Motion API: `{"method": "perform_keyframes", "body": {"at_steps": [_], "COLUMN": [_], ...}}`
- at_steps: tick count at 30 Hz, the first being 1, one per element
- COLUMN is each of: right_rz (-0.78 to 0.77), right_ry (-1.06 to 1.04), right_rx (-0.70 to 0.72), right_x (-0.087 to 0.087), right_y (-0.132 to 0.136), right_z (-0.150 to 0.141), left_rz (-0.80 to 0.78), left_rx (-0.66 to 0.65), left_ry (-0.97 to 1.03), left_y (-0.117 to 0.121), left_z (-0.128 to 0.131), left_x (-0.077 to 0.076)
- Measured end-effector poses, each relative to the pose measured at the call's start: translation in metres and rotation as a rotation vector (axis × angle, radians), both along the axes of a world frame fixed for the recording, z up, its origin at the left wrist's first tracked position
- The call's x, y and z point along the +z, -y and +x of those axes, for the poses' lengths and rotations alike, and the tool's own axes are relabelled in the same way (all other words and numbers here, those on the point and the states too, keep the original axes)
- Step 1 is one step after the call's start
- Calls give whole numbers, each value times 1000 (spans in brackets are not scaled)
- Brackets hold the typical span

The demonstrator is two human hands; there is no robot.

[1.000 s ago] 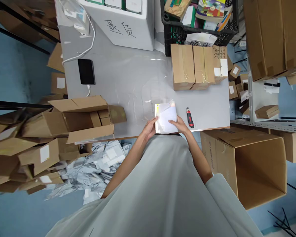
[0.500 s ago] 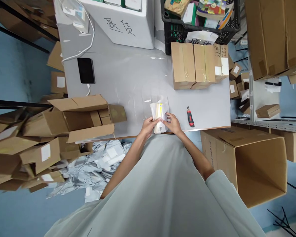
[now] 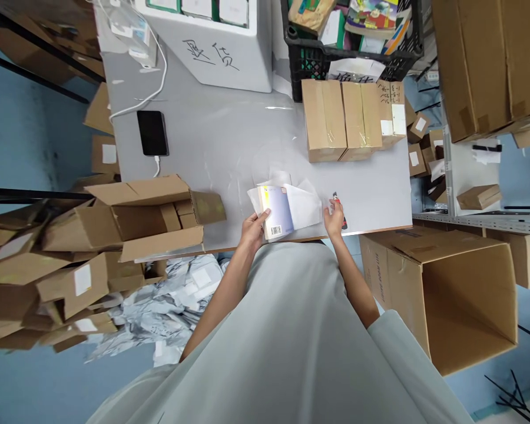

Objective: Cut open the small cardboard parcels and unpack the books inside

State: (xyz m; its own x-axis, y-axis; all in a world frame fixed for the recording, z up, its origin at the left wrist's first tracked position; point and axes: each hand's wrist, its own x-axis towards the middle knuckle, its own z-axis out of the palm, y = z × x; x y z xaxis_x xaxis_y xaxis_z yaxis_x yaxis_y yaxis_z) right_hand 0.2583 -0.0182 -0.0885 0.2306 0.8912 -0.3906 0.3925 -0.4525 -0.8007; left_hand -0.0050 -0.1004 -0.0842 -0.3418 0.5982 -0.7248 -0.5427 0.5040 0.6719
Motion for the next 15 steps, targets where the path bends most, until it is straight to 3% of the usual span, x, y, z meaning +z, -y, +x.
{"method": "perform_keyframes", "body": {"at_steps": [7,10,15], "right_rz": [-185,-125,-91], "right_ry": [-363,-353,-419], "right_rx": [397,476,497], "right_x": [20,24,26], "right_y": [26,33,29], "right_z": [-64,-78,-73], "left_rz": [59,89,95], "left_rx": [-124,-215,-259], "left_ry": [50,42,73], "left_y": [-7,-10,-15], "left_z": [18,27,27], "left_x": [11,14,9]}}
